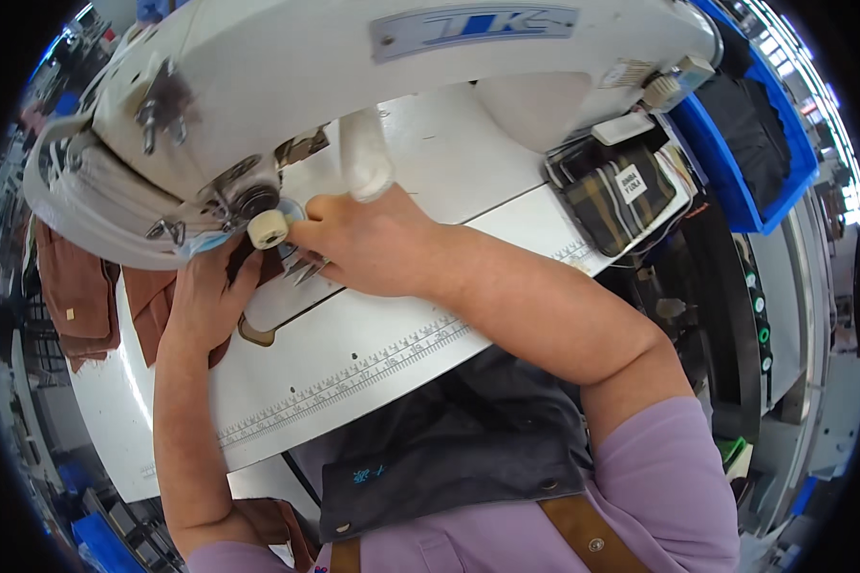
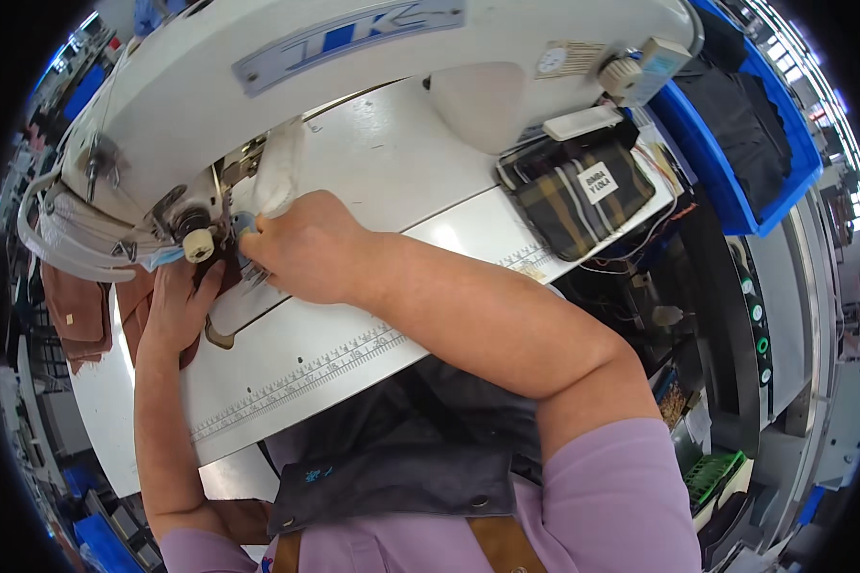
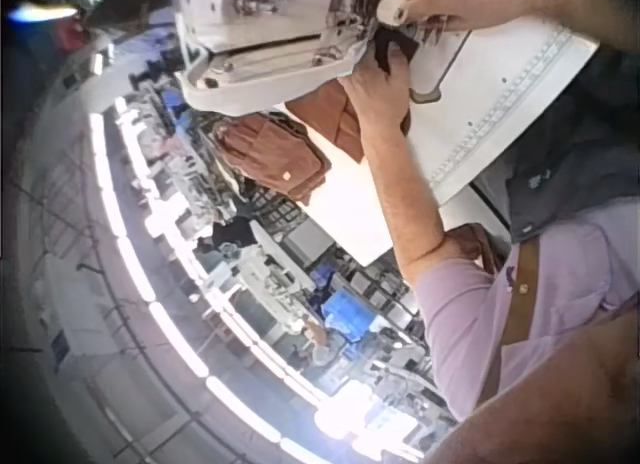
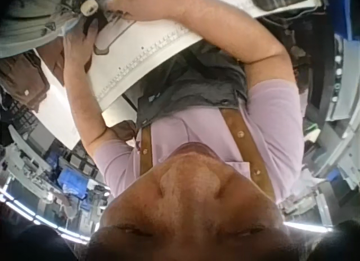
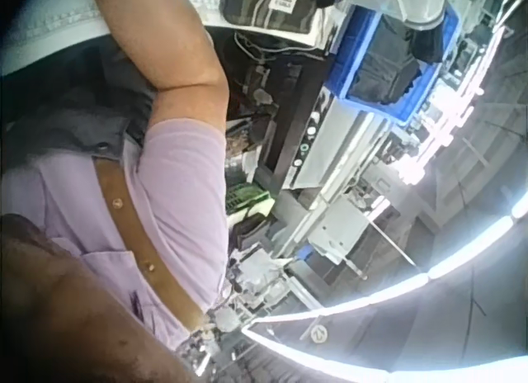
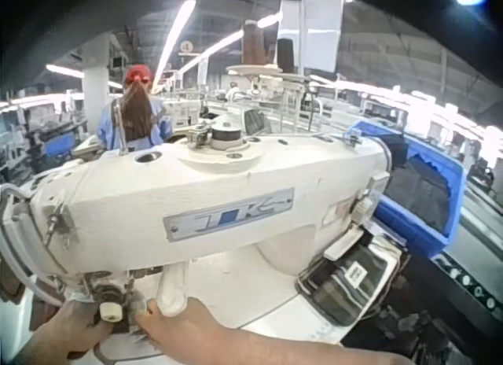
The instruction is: The person operates an industrial sewing machine to stitch the edges of brown fabric bags. They guide the material under the needle, use scissors to trim threads, and stack the finished items on the table. The process involves repetitive sewing and cutting actions on multiple identical units.
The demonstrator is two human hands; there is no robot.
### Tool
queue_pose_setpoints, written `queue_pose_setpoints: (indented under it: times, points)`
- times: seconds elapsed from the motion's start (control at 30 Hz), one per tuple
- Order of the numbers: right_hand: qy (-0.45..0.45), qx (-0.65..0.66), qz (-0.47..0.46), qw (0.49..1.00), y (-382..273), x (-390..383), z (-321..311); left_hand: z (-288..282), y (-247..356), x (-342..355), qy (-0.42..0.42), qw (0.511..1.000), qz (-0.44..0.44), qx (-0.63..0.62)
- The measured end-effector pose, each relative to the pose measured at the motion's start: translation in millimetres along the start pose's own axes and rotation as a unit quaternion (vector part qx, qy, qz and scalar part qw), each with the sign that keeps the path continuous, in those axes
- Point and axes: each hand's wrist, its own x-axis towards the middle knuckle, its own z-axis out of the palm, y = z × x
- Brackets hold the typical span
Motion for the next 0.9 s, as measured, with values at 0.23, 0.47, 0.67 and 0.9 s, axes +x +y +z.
queue_pose_setpoints:
  times: [0.23, 0.47, 0.67, 0.9]
  points:
    - [-0.001, 0.015, -0.001, 1.0, -3.6, 3.1, -2.3, -10.6, 9.9, -17.7, -0.032, 0.997, -0.049, 0.047]
    - [0.004, 0.017, 0.002, 1.0, -0.1, -2.4, -1.2, -26.9, 61.7, -90.0, -0.103, 0.993, -0.036, 0.053]
    - [-0.035, 0.004, 0.01, 0.999, 1.3, 0.5, -4.3, -48.3, 64.7, -164.8, -0.005, 0.972, -0.126, -0.2]
    - [-0.015, 0.036, -0.004, 0.999, 0.6, -0.8, 3.1, -40.5, -1.1, -291.4, 0.448, 0.812, -0.373, -0.033]
